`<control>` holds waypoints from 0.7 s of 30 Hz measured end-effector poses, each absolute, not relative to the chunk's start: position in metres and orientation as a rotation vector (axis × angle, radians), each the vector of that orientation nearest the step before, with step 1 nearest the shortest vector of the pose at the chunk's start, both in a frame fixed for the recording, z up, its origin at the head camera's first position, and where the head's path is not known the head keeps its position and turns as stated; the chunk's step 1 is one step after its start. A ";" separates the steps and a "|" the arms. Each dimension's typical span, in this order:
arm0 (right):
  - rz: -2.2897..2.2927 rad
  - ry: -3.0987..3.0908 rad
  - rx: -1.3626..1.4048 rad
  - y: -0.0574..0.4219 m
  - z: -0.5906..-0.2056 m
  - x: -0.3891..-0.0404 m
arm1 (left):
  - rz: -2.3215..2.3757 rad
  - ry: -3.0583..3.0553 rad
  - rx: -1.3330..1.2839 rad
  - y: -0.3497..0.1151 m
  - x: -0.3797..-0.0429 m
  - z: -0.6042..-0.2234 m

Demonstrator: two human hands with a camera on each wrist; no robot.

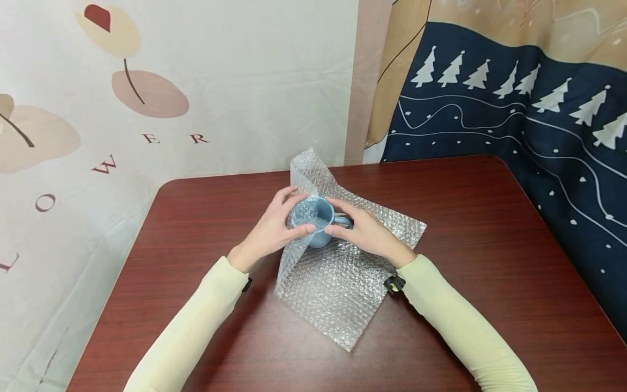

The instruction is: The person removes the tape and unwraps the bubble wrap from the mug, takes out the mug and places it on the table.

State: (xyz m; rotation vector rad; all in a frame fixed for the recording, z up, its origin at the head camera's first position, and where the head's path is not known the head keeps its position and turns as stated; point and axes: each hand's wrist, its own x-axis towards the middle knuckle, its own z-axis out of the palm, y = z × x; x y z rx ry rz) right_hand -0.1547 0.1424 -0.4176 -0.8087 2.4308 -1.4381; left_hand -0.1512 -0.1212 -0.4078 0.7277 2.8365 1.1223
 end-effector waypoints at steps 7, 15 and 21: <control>-1.437 2.427 -0.803 0.143 -0.420 -0.156 | 1.137 2.923 0.720 -0.120 -0.142 -0.405; -1.438 2.431 -0.807 0.144 -0.420 -0.156 | 1.144 2.870 0.711 -0.122 -0.133 -0.403; -1.436 2.437 -0.805 0.144 -0.420 -0.156 | 1.127 2.808 0.662 -0.122 -0.125 -0.400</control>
